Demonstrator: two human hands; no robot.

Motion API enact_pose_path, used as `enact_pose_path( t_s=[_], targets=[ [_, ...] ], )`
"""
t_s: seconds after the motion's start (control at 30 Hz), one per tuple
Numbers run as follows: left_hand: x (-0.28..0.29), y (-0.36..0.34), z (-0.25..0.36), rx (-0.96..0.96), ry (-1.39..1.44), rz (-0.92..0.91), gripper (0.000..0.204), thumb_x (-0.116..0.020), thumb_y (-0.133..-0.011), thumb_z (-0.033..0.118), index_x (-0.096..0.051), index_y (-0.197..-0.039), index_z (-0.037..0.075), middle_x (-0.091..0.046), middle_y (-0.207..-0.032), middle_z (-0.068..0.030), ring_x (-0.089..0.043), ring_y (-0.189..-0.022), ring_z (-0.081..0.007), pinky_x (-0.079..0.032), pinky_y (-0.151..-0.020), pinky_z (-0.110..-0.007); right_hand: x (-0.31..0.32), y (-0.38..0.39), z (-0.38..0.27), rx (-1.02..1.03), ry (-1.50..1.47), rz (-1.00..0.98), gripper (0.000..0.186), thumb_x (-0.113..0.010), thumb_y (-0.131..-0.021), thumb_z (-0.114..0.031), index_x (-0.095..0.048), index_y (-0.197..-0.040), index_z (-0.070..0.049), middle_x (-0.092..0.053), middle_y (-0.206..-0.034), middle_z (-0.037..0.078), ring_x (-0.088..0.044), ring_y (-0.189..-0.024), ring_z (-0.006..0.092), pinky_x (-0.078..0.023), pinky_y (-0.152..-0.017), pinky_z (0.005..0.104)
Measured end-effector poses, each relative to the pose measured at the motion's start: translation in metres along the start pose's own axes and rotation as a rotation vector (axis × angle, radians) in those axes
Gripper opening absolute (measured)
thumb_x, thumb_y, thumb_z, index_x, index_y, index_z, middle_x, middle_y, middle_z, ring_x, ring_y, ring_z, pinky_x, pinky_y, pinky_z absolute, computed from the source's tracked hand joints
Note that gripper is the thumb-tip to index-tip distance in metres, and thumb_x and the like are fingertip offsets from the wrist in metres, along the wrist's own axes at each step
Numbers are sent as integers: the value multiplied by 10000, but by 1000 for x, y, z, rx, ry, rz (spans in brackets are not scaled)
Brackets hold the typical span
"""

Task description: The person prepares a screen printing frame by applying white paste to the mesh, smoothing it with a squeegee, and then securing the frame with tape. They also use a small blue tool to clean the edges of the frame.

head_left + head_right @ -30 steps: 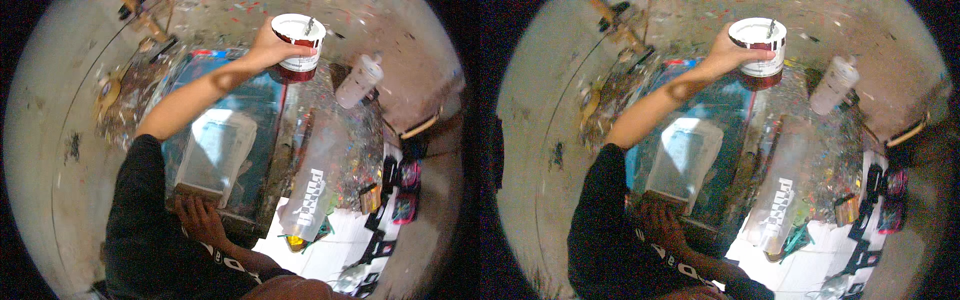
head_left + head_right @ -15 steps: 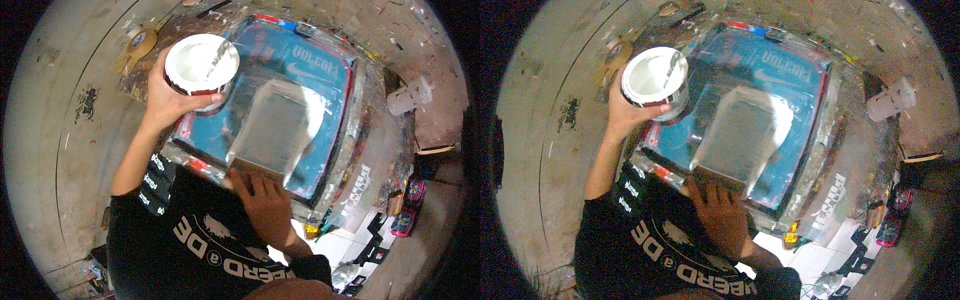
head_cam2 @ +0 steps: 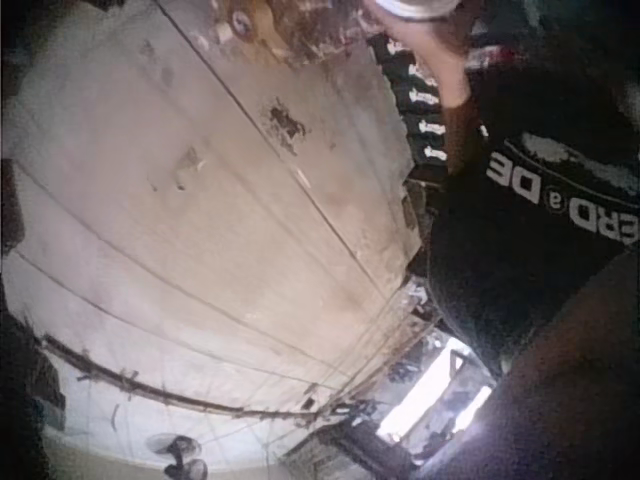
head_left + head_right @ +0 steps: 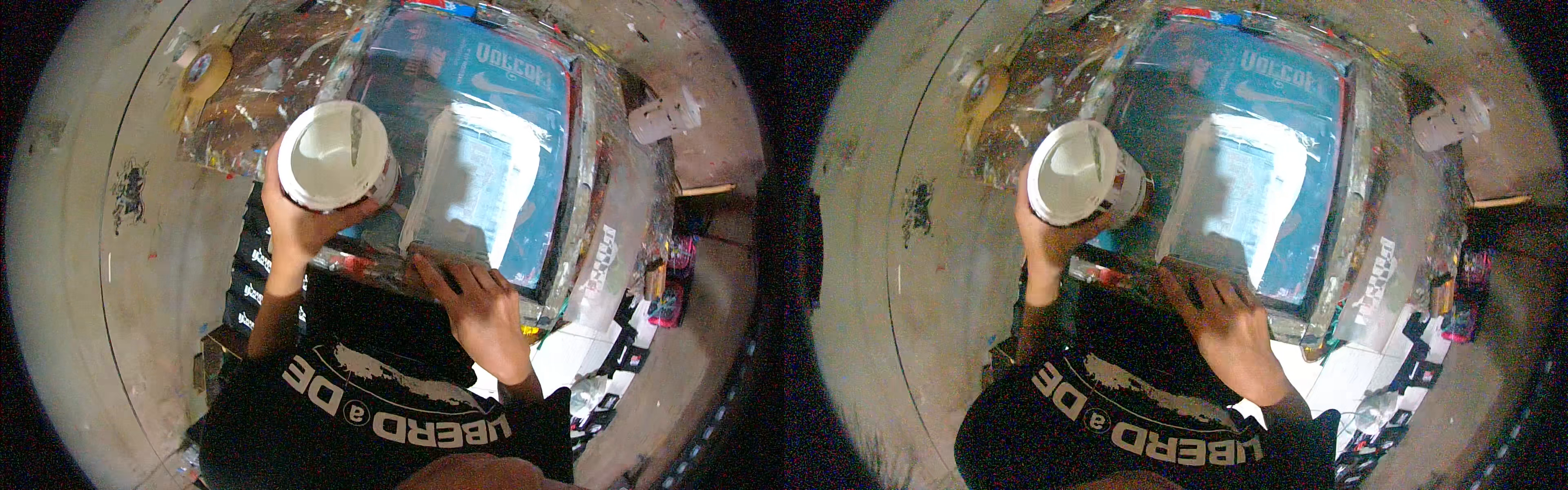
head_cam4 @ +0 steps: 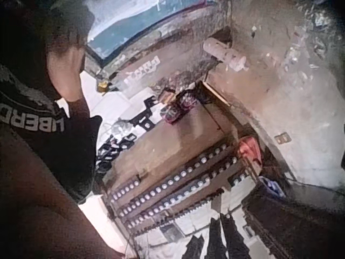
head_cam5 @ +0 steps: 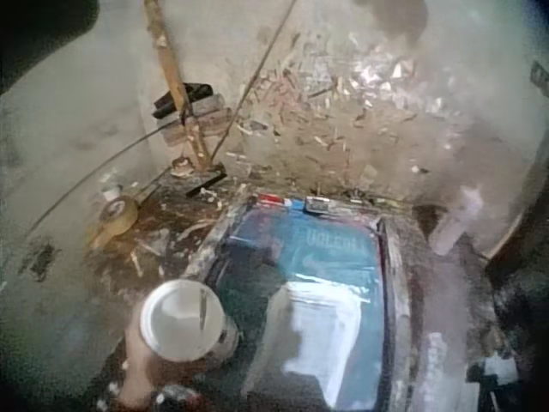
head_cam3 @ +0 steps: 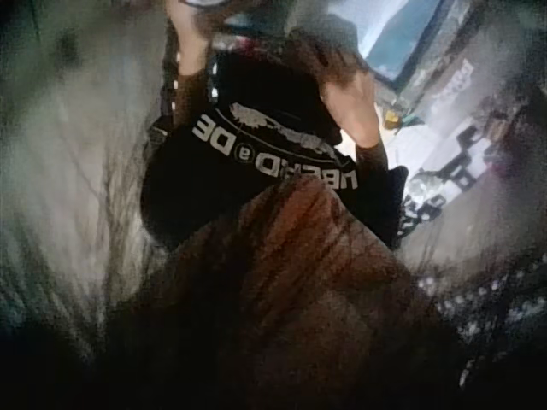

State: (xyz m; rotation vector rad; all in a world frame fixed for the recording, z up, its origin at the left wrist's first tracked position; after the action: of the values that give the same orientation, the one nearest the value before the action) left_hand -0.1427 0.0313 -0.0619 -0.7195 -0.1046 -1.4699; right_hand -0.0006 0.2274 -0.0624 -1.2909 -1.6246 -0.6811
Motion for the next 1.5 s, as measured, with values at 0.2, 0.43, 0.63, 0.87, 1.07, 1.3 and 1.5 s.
enact_pose_path(
  t_s=[0.2,0.43,0.63,0.87,1.07,1.3,1.5],
  targets=[
    [-9,16,-7,5,111,-4,1060,-1000,-509,239,-418,-1357,-16,-597,-1256,-153,-596,-1166,-263,-495,-998,-396,-12,6,-5,-76,135,-79,628,-628,-754,-50,-594,-1366,-187,-635,-1095,84,-631,-968,266,-538,-834,403],
    [-17,27,-25,-19,306,-22,1153,-998,-500,223,-347,-1425,-4,-546,-1333,-171,-567,-1215,-281,-479,-1036,-421,-7,0,-3,-152,110,-93,613,-674,-745,-32,-608,-1332,-198,-671,-1166,69,-657,-959,273,-545,-799,404],
    [-29,29,-25,-14,351,-52,1186,-991,-506,218,-313,-1456,8,-502,-1391,-174,-545,-1249,-294,-473,-1052,-427,-4,-11,2,-123,66,-138,553,-693,-761,-62,-618,-1297,-175,-695,-1167,62,-676,-957,277,-557,-824,404],
    [-40,40,-33,343,727,8,1202,-993,-512,229,-286,-1463,24,-494,-1383,-189,-538,-1252,-313,-476,-1044,-435,-9,-13,5,-129,42,-283,508,-682,-813,-85,-593,-1311,-141,-671,-1174,107,-656,-977,319,-535,-835,424],
    [-34,40,-31,-57,292,-42,1198,-984,-532,251,-272,-1465,11,-485,-1383,-191,-528,-1258,-315,-456,-1058,-448,-12,-43,25,-115,-14,-256,347,-677,-899,-270,-594,-1143,-37,-677,-977,188,-657,-859,407,-520,-744,460],
    [-20,34,-9,-99,395,7,1047,-955,-594,265,-377,-1414,-33,-542,-1323,-176,-558,-1226,-283,-444,-1051,-408,-36,-61,50,-152,74,-187,564,-760,-805,-523,-619,-1025,-23,-636,-662,210,-673,-683,414,-515,-630,472],
    [-22,27,-3,-104,341,-25,1039,-955,-586,247,-380,-1408,-26,-537,-1325,-167,-556,-1219,-279,-438,-1051,-404,-37,-69,60,-147,49,-208,612,-731,-810,-577,-668,-1035,-12,-612,-602,226,-661,-654,431,-516,-635,492]
  ],
)
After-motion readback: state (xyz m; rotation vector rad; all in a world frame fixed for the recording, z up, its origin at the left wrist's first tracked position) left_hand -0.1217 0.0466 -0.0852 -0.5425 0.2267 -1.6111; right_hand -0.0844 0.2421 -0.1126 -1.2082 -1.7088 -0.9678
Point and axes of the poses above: each hand's wrist, its own y-axis away from the middle knuckle, its own x-axis out of the back of the hand, z = x × y, the point moved 9 cm from there along -y, towards the middle knuckle
